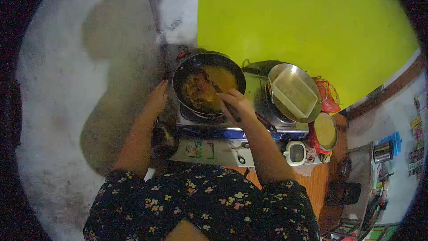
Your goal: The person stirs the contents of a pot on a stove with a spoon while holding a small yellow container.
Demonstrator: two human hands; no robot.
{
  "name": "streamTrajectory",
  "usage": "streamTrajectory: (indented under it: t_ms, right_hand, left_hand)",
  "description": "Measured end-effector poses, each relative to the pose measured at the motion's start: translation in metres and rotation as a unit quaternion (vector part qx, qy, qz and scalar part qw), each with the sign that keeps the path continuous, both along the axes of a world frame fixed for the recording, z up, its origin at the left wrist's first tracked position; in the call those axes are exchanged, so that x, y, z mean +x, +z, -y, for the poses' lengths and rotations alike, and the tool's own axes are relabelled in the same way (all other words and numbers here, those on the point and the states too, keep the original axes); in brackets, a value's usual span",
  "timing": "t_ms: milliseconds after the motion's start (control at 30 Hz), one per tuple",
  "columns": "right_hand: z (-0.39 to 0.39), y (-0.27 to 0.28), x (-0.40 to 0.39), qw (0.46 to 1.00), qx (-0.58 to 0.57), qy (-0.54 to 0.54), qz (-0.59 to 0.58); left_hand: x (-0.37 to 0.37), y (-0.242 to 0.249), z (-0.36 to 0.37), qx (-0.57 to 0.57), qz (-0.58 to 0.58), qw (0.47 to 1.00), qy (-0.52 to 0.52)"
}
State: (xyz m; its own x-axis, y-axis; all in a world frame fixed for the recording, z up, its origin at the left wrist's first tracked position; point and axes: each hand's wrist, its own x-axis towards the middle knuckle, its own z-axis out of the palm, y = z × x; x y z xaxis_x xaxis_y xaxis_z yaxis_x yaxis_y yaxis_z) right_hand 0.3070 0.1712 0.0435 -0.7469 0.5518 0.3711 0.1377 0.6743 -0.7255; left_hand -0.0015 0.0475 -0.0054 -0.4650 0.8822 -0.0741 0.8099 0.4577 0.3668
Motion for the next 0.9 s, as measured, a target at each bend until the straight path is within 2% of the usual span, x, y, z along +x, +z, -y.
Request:
streamTrajectory:
  t_ms: [67,167,267,367,467,567,667,767,833,900]
  right_hand:
    - [0.011,0.021,-0.001,0.999,0.046,0.012,0.005]
    - [0.01,0.022,-0.006,0.993,0.087,0.049,-0.056]
    - [0.018,0.041,-0.008,0.984,0.16,0.062,-0.055]
    - [0.026,0.038,-0.007,0.987,0.102,0.106,-0.063]
    - [0.022,0.023,-0.004,0.984,0.146,0.098,-0.005]
    - [0.027,0.018,-0.002,0.99,0.103,0.084,0.043]
    - [0.024,0.003,0.0,0.985,0.14,0.066,0.082]
    - [0.025,0.009,-0.001,0.974,0.192,0.05,0.109]
    - [0.02,-0.005,0.0,0.993,0.029,0.026,0.116]
    - [0.019,-0.006,0.004,0.991,0.023,0.014,0.132]
  left_hand:
    - [0.001,0.0,-0.004,-0.011,0.031,0.999,0.02]
    - [0.0,0.001,-0.003,-0.023,-0.038,0.999,-0.015]
    - [0.011,0.019,-0.001,-0.022,0.025,0.999,0.004]
    - [0.002,0.004,-0.005,-0.032,-0.01,0.999,0.0]
    - [0.005,-0.001,0.004,0.02,-0.031,0.999,-0.013]
    - [0.003,-0.003,0.0,0.025,-0.047,0.999,-0.01]
    - [0.001,-0.003,-0.001,0.03,-0.048,0.998,-0.02]
    - [0.003,-0.002,-0.002,0.028,-0.01,1.0,0.005]
    - [0.007,0.008,0.0,-0.012,-0.026,1.0,-0.009]
    - [0.008,0.011,0.001,-0.033,-0.041,0.998,-0.017]
